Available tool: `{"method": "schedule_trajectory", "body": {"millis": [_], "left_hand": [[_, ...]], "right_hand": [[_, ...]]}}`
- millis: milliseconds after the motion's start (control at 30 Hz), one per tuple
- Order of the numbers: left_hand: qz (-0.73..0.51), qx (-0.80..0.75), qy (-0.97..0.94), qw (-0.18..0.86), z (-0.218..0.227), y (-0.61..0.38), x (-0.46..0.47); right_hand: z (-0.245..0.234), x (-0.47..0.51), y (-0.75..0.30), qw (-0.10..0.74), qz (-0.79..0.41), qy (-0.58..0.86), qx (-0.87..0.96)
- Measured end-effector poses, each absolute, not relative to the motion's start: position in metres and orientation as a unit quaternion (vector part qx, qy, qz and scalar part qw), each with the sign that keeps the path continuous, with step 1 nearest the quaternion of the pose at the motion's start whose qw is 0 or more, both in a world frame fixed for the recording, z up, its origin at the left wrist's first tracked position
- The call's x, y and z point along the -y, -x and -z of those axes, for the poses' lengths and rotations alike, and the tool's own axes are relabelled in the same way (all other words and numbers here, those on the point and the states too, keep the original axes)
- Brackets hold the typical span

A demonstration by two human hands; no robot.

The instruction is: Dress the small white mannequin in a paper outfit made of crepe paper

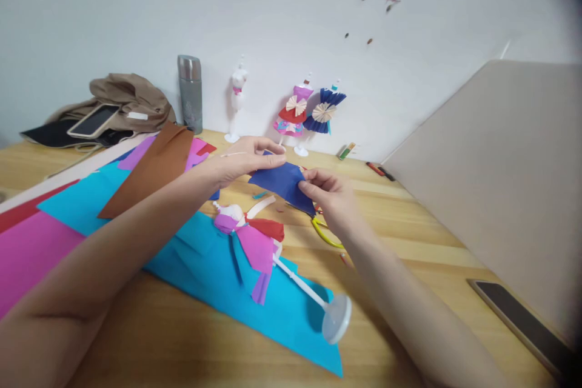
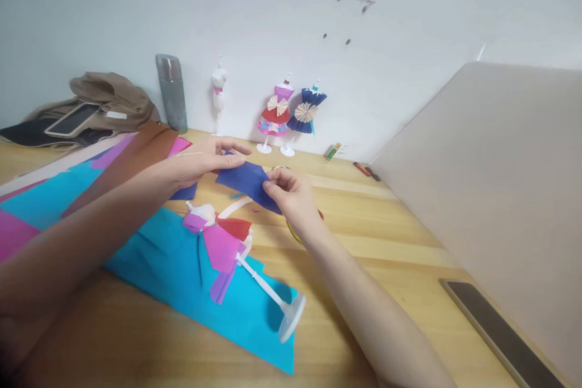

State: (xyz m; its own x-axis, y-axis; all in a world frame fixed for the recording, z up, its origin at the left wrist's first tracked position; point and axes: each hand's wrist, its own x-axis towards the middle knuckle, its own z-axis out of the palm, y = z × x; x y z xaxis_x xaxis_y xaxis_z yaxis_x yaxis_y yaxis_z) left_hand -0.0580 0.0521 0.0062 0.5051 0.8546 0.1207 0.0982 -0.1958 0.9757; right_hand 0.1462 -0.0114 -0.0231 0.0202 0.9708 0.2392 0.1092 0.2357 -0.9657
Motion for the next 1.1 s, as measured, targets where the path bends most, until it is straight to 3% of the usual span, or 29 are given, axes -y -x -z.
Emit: {"method": "schedule_trajectory", "body": {"millis": [133,333,667,1100], "left_hand": [[-0.332,-0.350,-0.697,0.530,-0.015,0.056,-0.045],[-0.302,-0.342,-0.782,0.426,-0.013,0.050,-0.040],[-0.290,-0.335,-0.739,0.507,-0.009,0.052,-0.041],[-0.291,-0.329,-0.785,0.436,-0.014,0.048,-0.037]], "right_hand": [[0.024,0.012,-0.145,0.528,-0.429,0.463,0.568],[0.024,0.016,-0.143,0.501,-0.444,0.451,0.590],[0.024,0.018,-0.144,0.480,-0.440,0.470,0.596],[0.022,0.019,-0.146,0.456,-0.441,0.467,0.616]]}}
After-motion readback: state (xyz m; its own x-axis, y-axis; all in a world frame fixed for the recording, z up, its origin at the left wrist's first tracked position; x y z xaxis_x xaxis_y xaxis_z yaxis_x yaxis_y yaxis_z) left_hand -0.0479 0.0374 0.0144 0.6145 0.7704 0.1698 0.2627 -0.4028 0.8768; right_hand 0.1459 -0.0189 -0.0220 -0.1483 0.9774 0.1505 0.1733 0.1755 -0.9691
